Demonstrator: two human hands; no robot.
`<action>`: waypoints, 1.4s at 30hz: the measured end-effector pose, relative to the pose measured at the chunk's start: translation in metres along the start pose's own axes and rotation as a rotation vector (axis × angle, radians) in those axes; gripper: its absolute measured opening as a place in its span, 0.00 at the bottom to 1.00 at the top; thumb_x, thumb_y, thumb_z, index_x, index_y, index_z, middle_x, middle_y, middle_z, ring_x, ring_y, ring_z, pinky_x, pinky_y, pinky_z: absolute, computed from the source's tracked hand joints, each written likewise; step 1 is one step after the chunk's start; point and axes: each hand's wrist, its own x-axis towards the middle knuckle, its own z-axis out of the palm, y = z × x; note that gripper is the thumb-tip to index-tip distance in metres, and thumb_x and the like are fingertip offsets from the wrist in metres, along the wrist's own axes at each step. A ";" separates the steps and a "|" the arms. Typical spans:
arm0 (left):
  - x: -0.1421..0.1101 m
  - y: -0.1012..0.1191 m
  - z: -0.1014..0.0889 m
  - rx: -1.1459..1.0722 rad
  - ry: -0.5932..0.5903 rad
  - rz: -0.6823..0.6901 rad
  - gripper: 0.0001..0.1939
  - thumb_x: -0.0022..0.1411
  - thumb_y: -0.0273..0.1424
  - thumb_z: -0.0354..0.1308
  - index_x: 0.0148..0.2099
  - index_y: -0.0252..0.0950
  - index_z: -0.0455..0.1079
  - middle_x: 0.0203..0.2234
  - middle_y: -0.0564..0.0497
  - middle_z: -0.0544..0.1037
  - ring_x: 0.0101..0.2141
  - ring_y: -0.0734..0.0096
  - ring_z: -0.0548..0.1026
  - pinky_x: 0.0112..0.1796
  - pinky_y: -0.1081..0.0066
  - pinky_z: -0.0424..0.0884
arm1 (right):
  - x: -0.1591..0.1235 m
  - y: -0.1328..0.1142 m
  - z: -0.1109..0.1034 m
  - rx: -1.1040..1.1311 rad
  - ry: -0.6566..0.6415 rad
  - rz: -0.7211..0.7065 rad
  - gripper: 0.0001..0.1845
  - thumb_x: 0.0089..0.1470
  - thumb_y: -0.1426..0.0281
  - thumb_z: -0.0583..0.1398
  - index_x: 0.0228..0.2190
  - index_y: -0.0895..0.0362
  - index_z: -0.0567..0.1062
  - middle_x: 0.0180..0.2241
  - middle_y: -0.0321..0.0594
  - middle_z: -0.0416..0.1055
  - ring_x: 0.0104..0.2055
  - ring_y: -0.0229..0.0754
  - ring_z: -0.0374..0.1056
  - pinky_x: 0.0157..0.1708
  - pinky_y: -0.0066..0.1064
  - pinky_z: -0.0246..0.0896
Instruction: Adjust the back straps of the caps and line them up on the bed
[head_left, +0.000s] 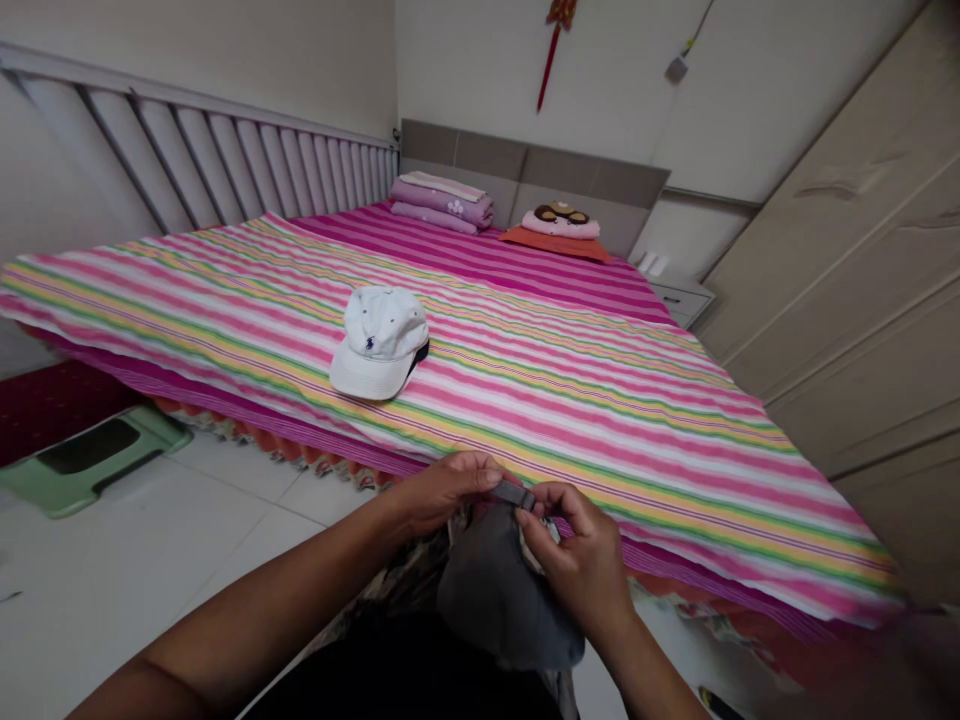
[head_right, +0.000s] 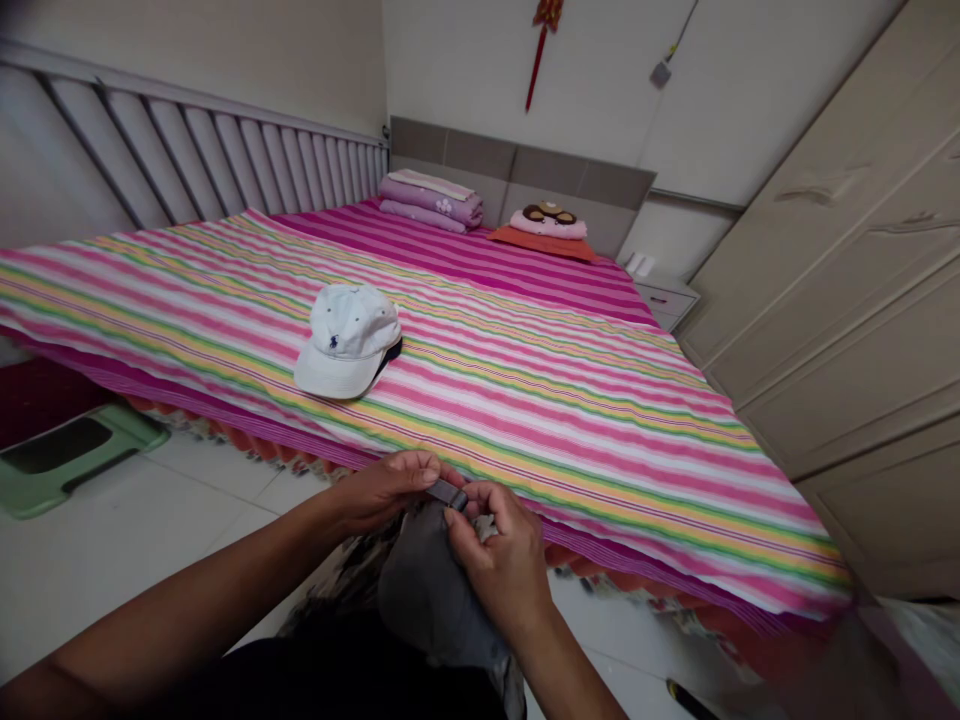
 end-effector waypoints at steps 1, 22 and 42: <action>-0.001 0.001 -0.001 0.011 0.002 0.002 0.13 0.50 0.37 0.59 0.32 0.30 0.69 0.24 0.51 0.71 0.26 0.76 0.67 0.29 0.76 0.59 | 0.001 0.000 0.000 0.029 -0.012 0.026 0.04 0.45 0.69 0.58 0.28 0.55 0.68 0.24 0.36 0.66 0.26 0.39 0.63 0.28 0.30 0.58; 0.010 0.018 0.008 0.005 -0.135 -0.112 0.13 0.44 0.32 0.63 0.25 0.31 0.62 0.16 0.57 0.63 0.17 0.83 0.59 0.20 0.79 0.52 | 0.012 -0.007 -0.009 0.002 -0.175 -0.038 0.04 0.47 0.68 0.59 0.27 0.55 0.68 0.23 0.34 0.65 0.25 0.37 0.59 0.25 0.28 0.53; 0.010 0.016 0.013 0.047 -0.080 -0.061 0.11 0.43 0.29 0.62 0.23 0.30 0.63 0.16 0.56 0.65 0.16 0.84 0.59 0.19 0.80 0.53 | 0.013 -0.009 -0.010 -0.102 -0.083 -0.153 0.03 0.45 0.71 0.59 0.25 0.57 0.69 0.21 0.35 0.66 0.24 0.36 0.60 0.25 0.26 0.53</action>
